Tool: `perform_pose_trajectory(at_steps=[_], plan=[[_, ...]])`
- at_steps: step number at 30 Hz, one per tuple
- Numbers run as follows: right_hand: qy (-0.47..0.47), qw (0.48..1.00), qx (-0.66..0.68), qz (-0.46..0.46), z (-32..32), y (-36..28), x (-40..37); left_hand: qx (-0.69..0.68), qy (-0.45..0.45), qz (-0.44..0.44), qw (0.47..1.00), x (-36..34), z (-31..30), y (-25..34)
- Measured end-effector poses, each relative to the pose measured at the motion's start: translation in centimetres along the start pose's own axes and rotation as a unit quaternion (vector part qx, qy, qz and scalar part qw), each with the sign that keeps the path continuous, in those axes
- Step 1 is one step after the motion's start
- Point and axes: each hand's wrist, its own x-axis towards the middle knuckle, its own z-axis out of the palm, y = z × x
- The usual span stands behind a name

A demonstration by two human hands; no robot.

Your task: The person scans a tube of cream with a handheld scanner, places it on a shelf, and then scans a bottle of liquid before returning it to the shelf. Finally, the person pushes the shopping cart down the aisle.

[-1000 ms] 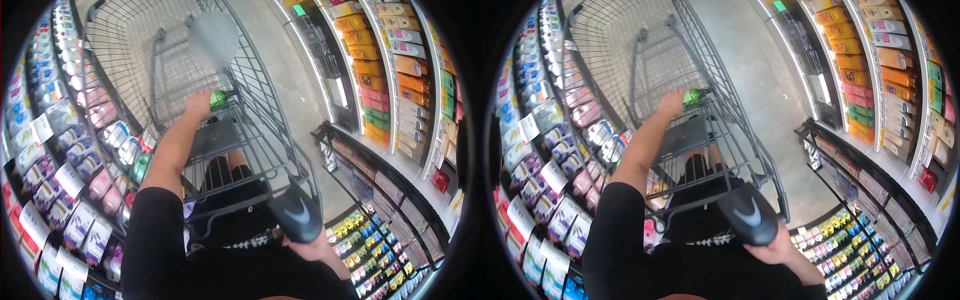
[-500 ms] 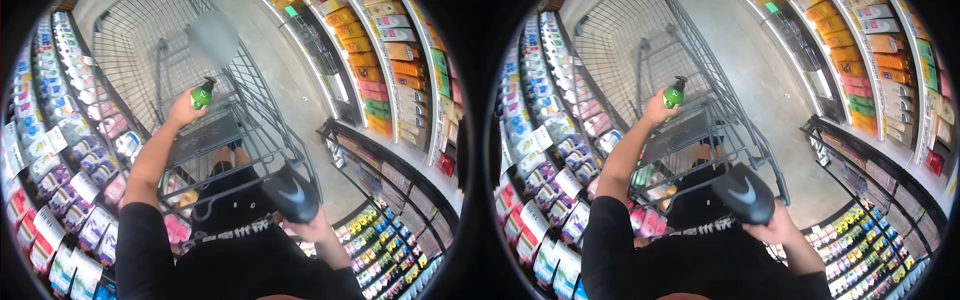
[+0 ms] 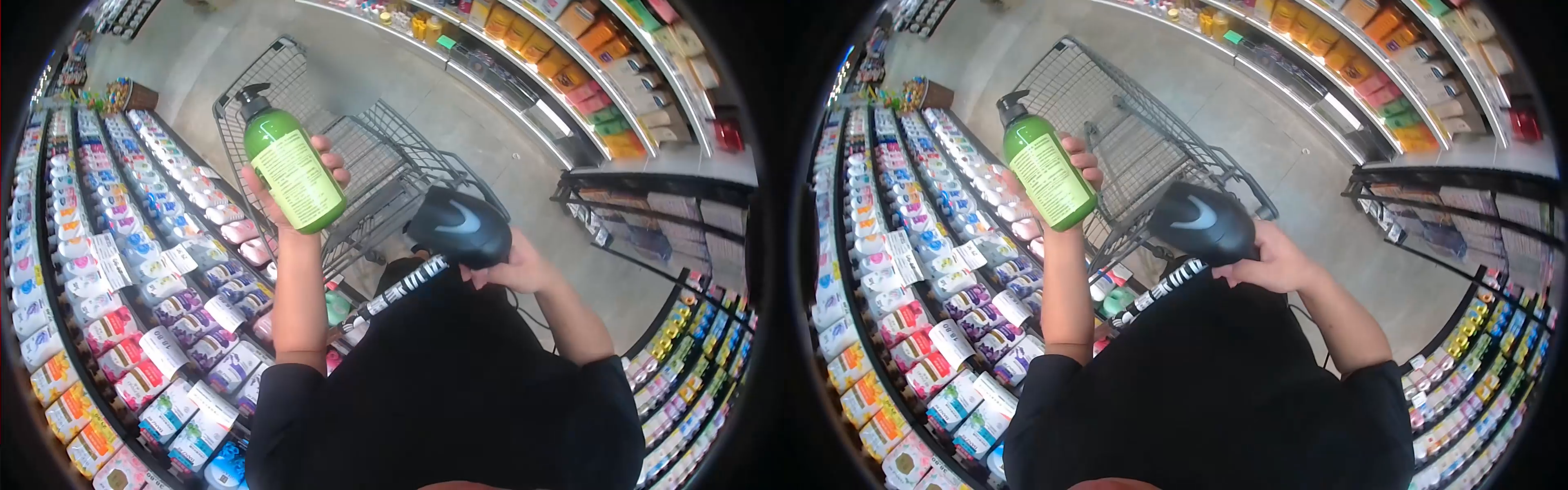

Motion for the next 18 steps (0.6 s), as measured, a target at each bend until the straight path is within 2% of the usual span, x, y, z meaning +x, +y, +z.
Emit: perform_pose_trajectory(at_steps=[3, 4, 6, 8, 10, 12, 13, 15, 18], plan=[[-0.079, 0.997, 0.007, -0.007, 0.4, -2.2, -2.6, -0.047, 0.013, -0.039, 0.998, 1.9, 3.6, -3.4], [-0.070, 0.997, 0.008, -0.015, 0.2, -3.0, -3.5, -0.073, 0.030, -0.052, 0.996, 2.6, 4.6, -4.9], [-0.059, 0.995, -0.071, -0.027, -0.4, -4.4, -5.6, -0.099, -0.012, -0.104, 0.990, 4.0, 4.1, -7.8], [-0.020, 0.997, -0.071, -0.029, -1.4, -4.4, -8.3, -0.136, -0.072, -0.153, 0.976, 5.2, 5.0, -11.5], [0.019, 0.997, -0.069, -0.029, -2.8, -4.0, -11.5, -0.118, -0.045, -0.162, 0.979, 6.2, 5.9, -15.3], [0.062, 0.996, -0.058, -0.038, -4.4, -3.6, -15.0, -0.120, 0.019, -0.170, 0.978, 7.1, 5.9, -18.8], [0.075, 0.995, -0.054, -0.044, -5.3, -3.7, -16.8, -0.099, 0.024, -0.198, 0.975, 7.6, 6.2, -20.4], [0.082, 0.995, -0.049, -0.013, -7.2, -3.7, -20.2, -0.122, -0.005, -0.249, 0.961, 8.7, 6.7, -25.1], [0.089, 0.995, -0.002, -0.044, -10.2, -1.8, -24.7, -0.141, -0.035, -0.307, 0.941, 9.9, 7.3, -31.2]])
